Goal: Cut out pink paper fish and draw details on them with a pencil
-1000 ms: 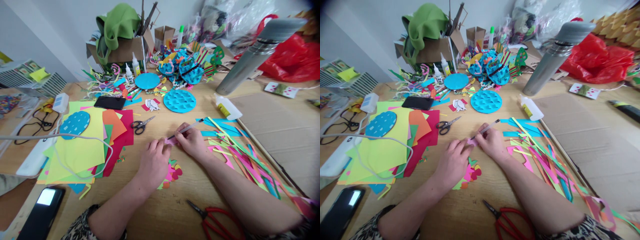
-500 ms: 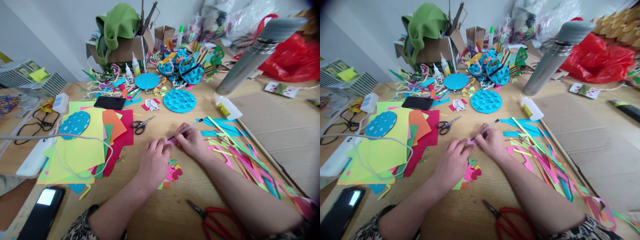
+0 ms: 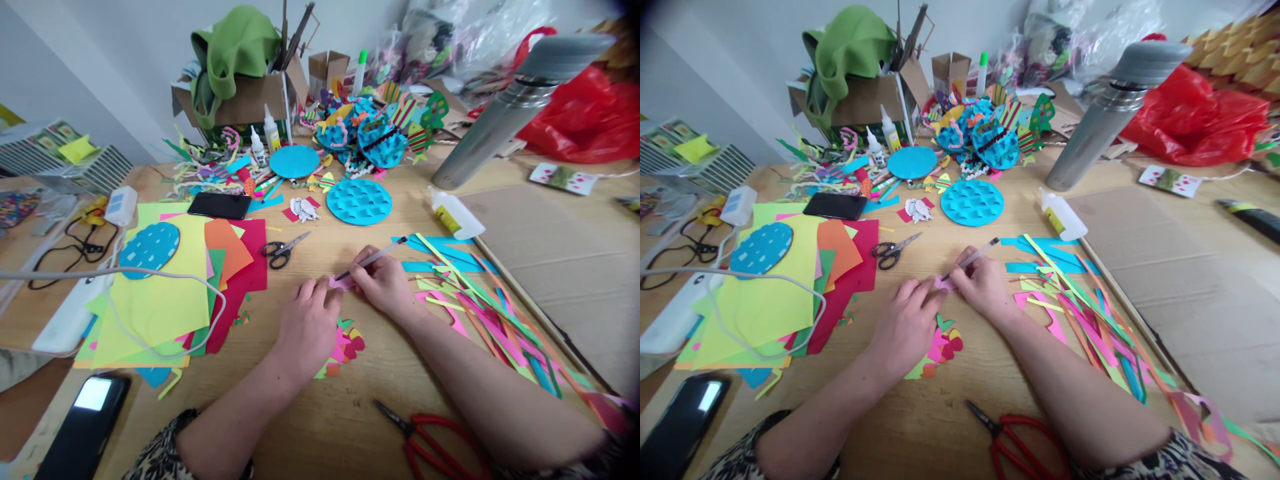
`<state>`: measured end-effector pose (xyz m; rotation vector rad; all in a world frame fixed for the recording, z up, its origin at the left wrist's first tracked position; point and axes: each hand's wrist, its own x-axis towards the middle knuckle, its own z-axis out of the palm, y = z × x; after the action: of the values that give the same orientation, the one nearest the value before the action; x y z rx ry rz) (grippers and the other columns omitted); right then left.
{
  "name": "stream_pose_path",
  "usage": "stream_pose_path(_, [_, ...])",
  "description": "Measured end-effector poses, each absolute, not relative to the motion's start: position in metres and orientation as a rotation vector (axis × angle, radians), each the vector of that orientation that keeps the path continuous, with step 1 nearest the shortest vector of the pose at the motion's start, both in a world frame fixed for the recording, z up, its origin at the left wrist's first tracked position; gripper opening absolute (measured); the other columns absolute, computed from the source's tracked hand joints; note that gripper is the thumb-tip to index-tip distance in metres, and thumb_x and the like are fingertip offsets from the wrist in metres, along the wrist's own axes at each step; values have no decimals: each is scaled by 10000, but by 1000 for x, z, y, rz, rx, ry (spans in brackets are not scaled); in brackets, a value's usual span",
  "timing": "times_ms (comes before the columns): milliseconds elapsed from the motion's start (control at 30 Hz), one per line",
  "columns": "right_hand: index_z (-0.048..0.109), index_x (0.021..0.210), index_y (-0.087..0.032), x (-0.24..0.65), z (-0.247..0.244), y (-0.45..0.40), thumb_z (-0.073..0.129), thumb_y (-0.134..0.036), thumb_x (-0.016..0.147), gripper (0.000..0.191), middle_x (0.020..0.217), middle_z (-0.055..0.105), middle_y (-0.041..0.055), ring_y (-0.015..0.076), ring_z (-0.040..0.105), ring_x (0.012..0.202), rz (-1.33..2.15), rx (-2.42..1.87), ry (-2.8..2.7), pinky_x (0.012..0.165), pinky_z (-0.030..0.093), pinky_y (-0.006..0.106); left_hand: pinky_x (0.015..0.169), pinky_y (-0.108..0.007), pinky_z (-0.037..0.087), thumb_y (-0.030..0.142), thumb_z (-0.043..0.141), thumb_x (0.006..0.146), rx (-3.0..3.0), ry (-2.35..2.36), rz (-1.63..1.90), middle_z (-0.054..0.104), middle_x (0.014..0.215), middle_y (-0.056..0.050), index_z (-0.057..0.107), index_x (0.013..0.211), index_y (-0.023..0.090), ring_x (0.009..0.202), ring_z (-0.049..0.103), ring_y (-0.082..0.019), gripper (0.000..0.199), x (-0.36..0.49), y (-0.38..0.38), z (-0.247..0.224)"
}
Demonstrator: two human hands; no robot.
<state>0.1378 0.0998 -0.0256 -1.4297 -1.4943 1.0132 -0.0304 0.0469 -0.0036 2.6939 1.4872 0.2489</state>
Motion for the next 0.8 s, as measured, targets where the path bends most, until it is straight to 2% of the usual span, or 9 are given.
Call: stream_pose_path(800, [508,698,-215,138,-28,100,561,-238,756,82,494,547,-27,137,522,426,1025,-1385,-1515,434,374,247,933,-473,509,99,518,898,2699,1489,235,615,1305,-121,624,1262,145,1087,550,-289,383,-30,47,-4])
